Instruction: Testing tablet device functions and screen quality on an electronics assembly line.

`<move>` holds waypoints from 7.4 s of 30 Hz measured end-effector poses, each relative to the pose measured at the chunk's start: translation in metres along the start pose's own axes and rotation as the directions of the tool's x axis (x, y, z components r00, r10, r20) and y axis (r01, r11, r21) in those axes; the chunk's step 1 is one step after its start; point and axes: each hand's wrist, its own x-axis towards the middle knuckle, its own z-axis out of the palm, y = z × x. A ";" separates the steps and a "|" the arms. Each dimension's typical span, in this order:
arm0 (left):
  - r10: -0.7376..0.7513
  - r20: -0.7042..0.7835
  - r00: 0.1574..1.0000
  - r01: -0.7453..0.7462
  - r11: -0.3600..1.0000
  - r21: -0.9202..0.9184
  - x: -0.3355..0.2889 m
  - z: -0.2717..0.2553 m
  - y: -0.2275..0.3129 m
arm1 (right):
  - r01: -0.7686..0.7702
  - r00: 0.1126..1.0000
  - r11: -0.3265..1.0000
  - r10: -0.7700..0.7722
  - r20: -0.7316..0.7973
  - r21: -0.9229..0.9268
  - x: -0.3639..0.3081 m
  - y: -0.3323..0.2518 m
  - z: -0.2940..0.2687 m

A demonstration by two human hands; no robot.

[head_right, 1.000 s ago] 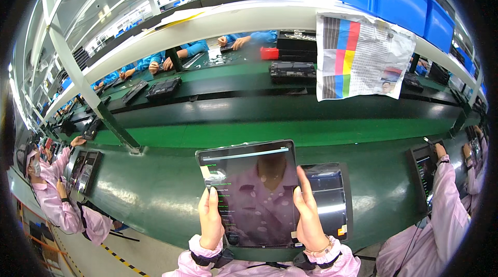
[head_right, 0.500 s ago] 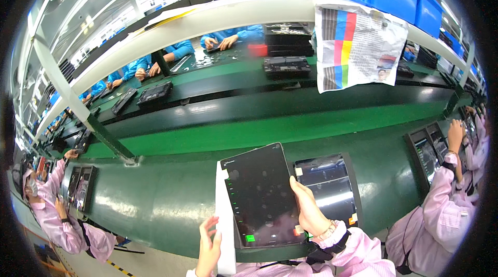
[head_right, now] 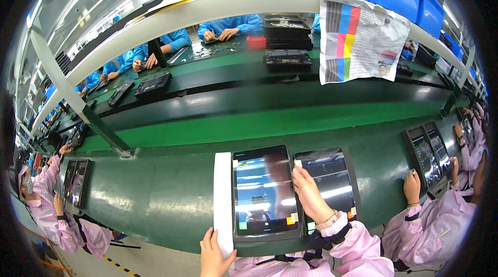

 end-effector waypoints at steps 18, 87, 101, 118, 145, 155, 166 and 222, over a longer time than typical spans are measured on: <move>0.435 0.054 0.899 -0.438 0.896 0.076 0.079 0.049 0.126 | 0.402 0.866 0.722 -0.500 -0.022 -0.563 -0.092 -0.040 -0.068; 0.287 -0.186 0.940 -0.296 0.955 -0.026 0.046 0.048 0.015 | -0.385 0.915 0.855 0.305 -0.264 -0.348 -0.047 -0.102 -0.142; 0.311 -0.359 0.880 -0.383 0.912 -0.149 0.041 0.056 0.003 | -0.195 0.981 0.862 0.164 -0.105 -0.468 -0.026 -0.080 -0.131; 0.422 -0.134 0.897 -0.398 0.901 0.173 0.053 0.029 0.018 | 0.266 0.964 0.888 -0.244 0.106 -0.375 -0.020 -0.077 -0.179; 0.558 0.397 0.728 0.574 -0.180 -0.799 0.109 0.011 0.139 | 0.635 0.765 0.769 -0.639 0.075 0.074 -0.080 -0.164 -0.026; 0.472 0.384 0.794 0.580 -0.394 -0.713 0.105 0.043 0.122 | 0.490 0.848 0.830 -0.525 0.077 0.265 -0.070 -0.165 -0.046; 0.627 0.175 0.759 0.238 -0.018 -0.971 0.172 -0.023 0.183 | 0.364 0.818 0.868 -0.471 0.331 0.337 -0.056 -0.190 -0.055; 0.573 -0.129 0.810 -0.376 0.338 -0.862 0.219 -0.027 0.202 | 0.593 0.801 0.791 -0.598 -0.013 0.148 -0.042 -0.172 -0.035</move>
